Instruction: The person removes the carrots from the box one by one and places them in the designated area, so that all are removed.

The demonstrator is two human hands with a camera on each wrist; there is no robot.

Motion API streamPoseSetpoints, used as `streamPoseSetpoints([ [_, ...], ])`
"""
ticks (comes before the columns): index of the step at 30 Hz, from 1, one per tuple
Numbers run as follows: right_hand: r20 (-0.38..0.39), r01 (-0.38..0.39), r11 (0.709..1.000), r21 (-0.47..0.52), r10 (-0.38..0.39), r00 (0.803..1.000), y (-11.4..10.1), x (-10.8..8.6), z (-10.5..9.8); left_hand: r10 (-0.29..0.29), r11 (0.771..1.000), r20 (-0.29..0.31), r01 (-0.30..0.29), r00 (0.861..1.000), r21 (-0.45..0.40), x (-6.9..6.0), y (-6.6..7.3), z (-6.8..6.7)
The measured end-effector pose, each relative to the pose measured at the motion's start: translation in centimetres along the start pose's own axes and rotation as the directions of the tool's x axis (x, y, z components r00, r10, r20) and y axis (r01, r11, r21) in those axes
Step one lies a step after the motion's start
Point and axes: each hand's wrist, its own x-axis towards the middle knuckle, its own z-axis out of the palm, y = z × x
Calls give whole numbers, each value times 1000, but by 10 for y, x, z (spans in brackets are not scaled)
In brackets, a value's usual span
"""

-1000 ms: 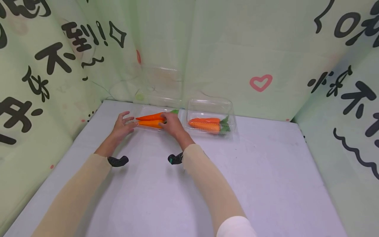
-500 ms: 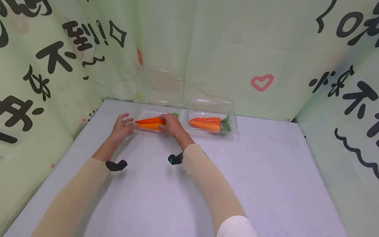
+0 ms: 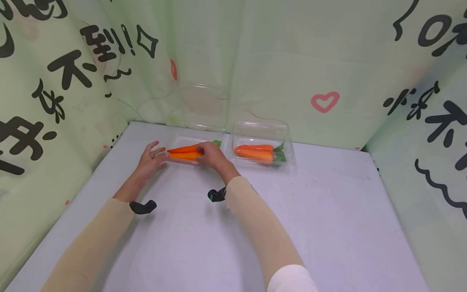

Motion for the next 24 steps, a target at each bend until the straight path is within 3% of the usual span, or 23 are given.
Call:
streamPoseSetpoints([
  [13,83,-26,996,-81,33,996,-7,9,-2,33,998,16,-32,999,-49,-3,-5,-1],
  [24,92,-22,993,-119,33,995,-7,13,2,57,994,21,-55,998,-97,-5,-5,1],
])
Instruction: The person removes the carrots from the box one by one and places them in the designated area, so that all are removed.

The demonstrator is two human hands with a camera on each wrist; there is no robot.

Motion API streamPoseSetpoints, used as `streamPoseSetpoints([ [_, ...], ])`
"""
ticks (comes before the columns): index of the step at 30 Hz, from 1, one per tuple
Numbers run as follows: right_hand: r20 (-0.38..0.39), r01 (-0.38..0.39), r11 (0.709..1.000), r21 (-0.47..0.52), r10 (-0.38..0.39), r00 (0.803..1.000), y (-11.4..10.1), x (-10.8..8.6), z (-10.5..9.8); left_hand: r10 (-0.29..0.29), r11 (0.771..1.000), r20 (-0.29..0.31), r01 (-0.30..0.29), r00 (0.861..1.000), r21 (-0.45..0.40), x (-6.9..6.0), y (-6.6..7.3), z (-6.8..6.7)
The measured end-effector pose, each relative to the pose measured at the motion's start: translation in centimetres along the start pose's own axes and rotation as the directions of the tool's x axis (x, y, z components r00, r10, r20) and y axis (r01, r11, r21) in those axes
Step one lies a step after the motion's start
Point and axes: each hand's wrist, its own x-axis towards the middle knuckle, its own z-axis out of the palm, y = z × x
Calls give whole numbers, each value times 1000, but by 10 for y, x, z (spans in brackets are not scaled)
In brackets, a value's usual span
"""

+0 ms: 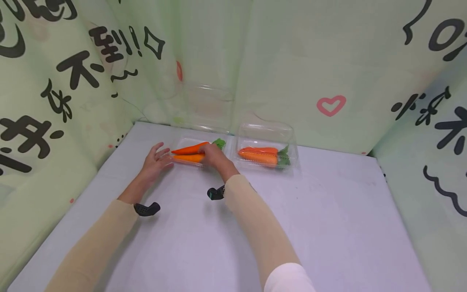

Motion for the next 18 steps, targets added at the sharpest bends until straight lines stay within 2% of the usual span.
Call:
streamPoseSetpoints([
  [7,-21,4,1000,17,-3,1000,3,-1,1,3,1000,4,-3,1000,-4,0,0,0],
  [18,-58,-6,998,65,10,998,4,-2,-1,-22,999,-4,22,1000,40,3,-1,-1],
])
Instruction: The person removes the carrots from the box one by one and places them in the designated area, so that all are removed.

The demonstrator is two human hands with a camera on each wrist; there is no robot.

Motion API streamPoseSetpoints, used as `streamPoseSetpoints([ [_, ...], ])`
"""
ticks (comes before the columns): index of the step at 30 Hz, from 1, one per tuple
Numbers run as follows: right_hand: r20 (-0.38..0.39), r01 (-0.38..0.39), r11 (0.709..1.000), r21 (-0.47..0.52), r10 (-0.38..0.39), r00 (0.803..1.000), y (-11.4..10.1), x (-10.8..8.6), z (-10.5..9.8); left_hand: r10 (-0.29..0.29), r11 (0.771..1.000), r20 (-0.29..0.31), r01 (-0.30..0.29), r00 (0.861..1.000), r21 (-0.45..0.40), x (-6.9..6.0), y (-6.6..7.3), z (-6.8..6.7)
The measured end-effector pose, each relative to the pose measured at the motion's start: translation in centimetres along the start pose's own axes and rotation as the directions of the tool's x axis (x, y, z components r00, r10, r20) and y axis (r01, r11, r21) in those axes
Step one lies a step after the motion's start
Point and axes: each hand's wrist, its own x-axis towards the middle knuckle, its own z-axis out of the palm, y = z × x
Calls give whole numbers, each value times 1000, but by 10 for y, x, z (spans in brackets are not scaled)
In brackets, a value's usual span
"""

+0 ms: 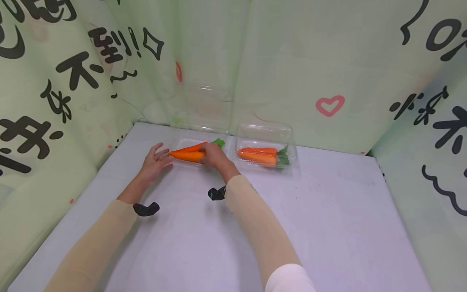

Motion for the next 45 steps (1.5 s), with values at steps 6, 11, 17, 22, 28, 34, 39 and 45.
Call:
streamPoseSetpoints([
  [6,-25,29,999,21,-29,999,3,-3,-4,-2,1000,-8,2,1000,12,1,2,4],
  [11,-47,58,998,40,-56,997,3,-5,-7,-4,1000,-24,5,1000,20,1,1,3],
  [17,-66,79,996,38,-77,995,0,-9,-9,6,1000,1,-6,1000,17,-2,0,2],
  [22,-85,97,995,25,-95,992,-4,-14,-13,-15,1000,4,15,1000,8,-9,6,2],
  [28,-100,105,993,49,-99,990,-6,-22,-21,-6,999,-10,7,1000,47,-4,2,2],
  [34,-122,110,992,69,-101,987,-5,-35,-30,-4,998,-3,5,1000,61,-3,2,5],
  [39,-128,120,990,75,-110,986,-7,-43,-35,-15,997,-7,15,1000,70,-5,3,4],
  [45,-133,116,989,97,-103,986,-9,-51,-39,-19,997,-4,19,1000,73,-4,1,2],
])
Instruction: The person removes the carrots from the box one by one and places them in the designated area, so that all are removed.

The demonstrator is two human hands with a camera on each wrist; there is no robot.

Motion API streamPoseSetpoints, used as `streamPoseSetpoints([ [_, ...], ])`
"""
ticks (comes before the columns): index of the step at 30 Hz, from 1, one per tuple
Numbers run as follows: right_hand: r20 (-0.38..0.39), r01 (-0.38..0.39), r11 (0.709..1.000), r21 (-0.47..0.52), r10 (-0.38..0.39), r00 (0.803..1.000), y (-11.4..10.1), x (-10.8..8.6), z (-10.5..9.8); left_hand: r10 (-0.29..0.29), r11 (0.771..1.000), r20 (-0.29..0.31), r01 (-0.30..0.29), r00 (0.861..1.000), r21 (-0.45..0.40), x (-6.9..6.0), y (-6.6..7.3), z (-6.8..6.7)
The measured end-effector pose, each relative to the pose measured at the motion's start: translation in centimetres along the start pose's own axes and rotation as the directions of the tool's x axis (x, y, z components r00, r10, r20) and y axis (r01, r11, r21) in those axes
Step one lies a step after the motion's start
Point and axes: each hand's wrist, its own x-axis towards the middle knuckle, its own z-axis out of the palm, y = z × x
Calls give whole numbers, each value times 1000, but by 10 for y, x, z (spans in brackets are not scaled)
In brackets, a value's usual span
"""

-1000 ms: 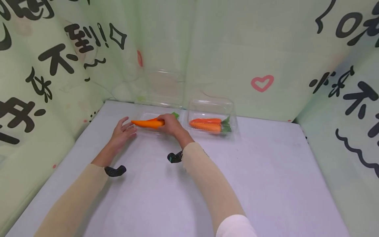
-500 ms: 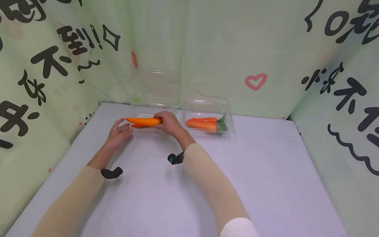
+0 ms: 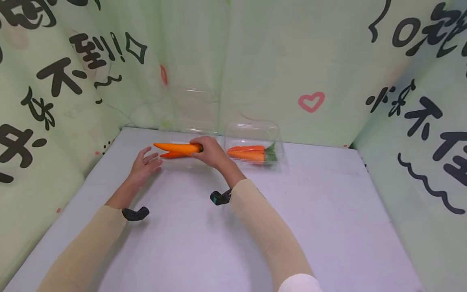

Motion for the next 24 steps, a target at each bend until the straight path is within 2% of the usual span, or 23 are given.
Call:
streamPoseSetpoints([
  [5,1,9,1000,2,-9,1000,-1,-4,-3,-18,1000,1,18,1000,3,2,-2,-2],
  [24,-87,57,998,16,-55,995,6,-24,-19,-1,1000,-1,1,1000,26,1,-1,-1],
])
